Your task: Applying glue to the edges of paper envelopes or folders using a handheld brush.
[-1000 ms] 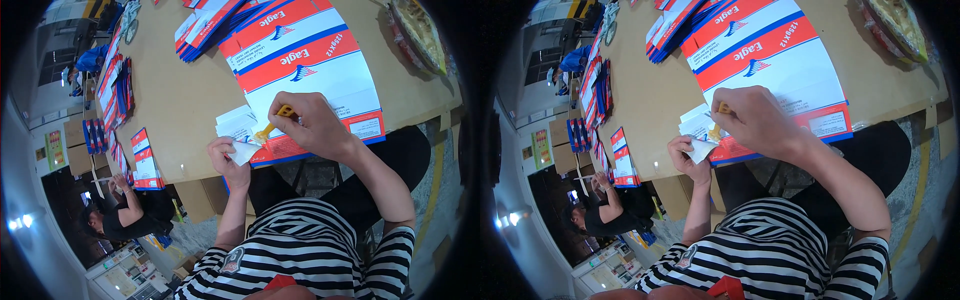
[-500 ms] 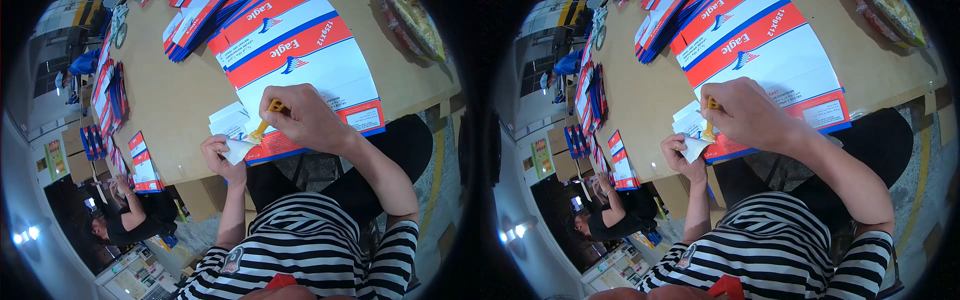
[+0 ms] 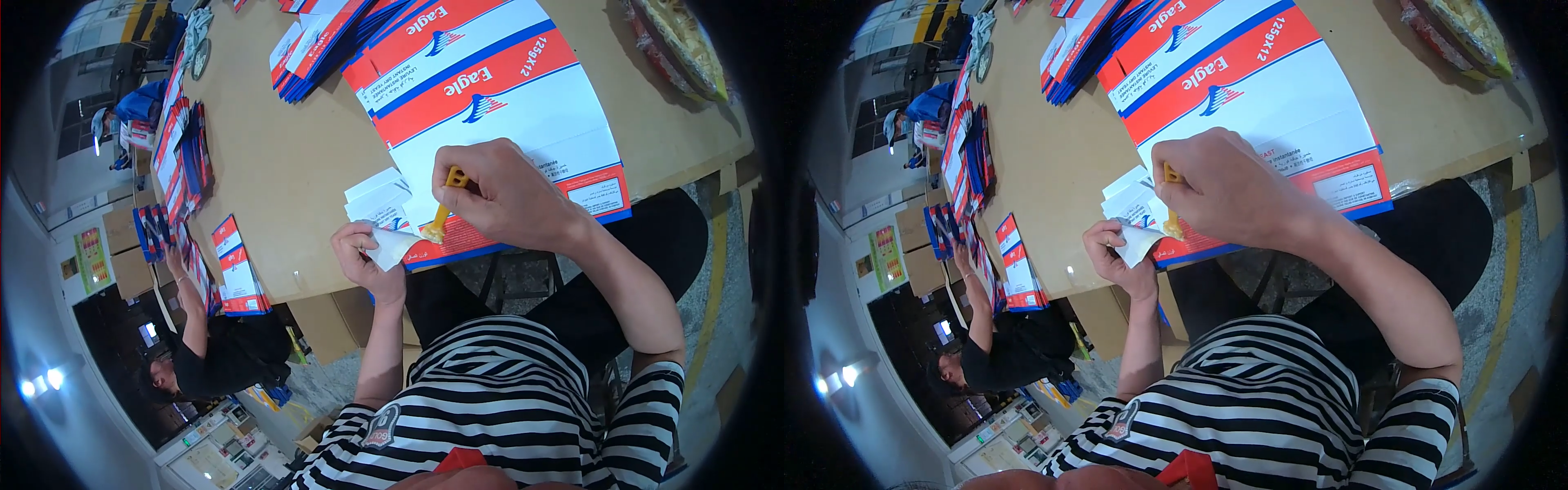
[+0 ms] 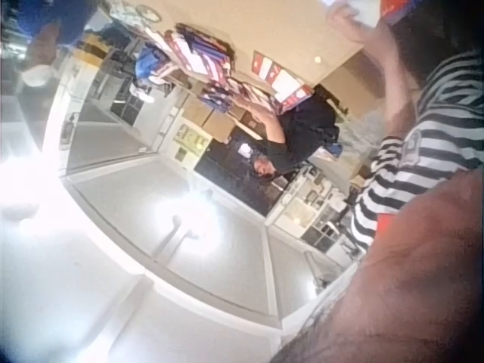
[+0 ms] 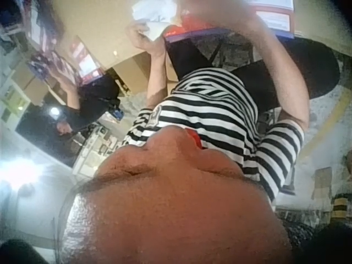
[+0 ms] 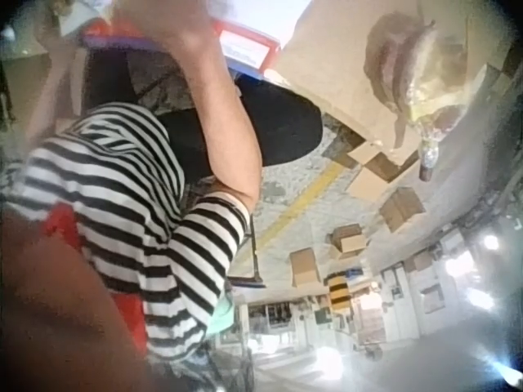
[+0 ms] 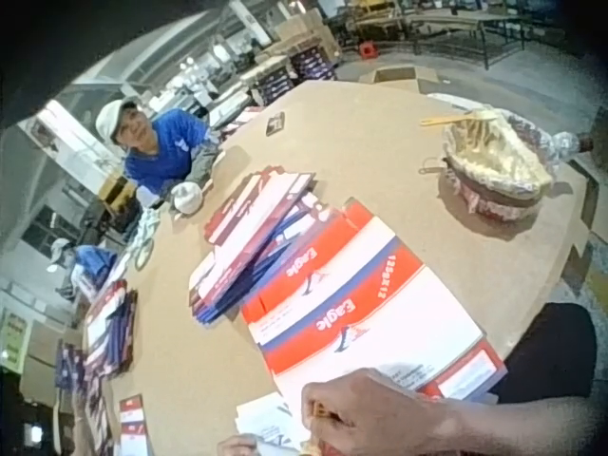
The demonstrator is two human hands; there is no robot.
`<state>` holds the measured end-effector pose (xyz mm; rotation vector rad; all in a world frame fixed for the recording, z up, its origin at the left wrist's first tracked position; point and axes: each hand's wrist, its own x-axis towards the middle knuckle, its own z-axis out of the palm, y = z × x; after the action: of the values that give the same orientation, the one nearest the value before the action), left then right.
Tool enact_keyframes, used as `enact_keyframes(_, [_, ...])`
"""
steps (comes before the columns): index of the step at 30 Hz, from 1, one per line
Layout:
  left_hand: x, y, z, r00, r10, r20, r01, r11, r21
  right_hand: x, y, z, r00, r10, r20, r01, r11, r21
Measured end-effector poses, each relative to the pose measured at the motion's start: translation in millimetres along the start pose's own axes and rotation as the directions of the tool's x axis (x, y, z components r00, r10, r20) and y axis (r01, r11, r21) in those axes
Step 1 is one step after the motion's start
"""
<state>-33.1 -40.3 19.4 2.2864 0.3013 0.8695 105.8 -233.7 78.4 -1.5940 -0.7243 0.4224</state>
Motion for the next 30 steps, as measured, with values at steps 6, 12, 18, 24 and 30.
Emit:
enact_keyframes(6, [0, -3, 0, 1.000, 0.011, 0.011, -0.011, 1.000, 0.024, 2, 4, 3, 0.997, -0.040, -0.063, 0.042, 0.999, 0.023])
enact_keyframes(12, [1, -2, 0, 1.000, 0.012, 0.003, -0.012, 1.000, 0.019, 1, 0, -3, 0.999, -0.033, -0.018, 0.032, 0.999, -0.020])
enact_keyframes(18, [1, -1, 1, 1.000, 0.009, -0.010, -0.009, 1.000, -0.014, 2, -2, -7, 0.992, -0.079, -0.099, 0.078, 0.997, -0.014])
enact_keyframes(24, [-1, -2, 0, 1.000, 0.013, -0.014, -0.013, 1.000, -0.007, 0, 5, 4, 0.997, -0.062, -0.047, 0.064, 0.998, 0.030])
enact_keyframes(30, [-1, -2, 1, 1.000, 0.001, -0.010, -0.001, 1.000, -0.008, 1, 2, -2, 0.998, -0.056, -0.029, 0.057, 0.998, 0.020])
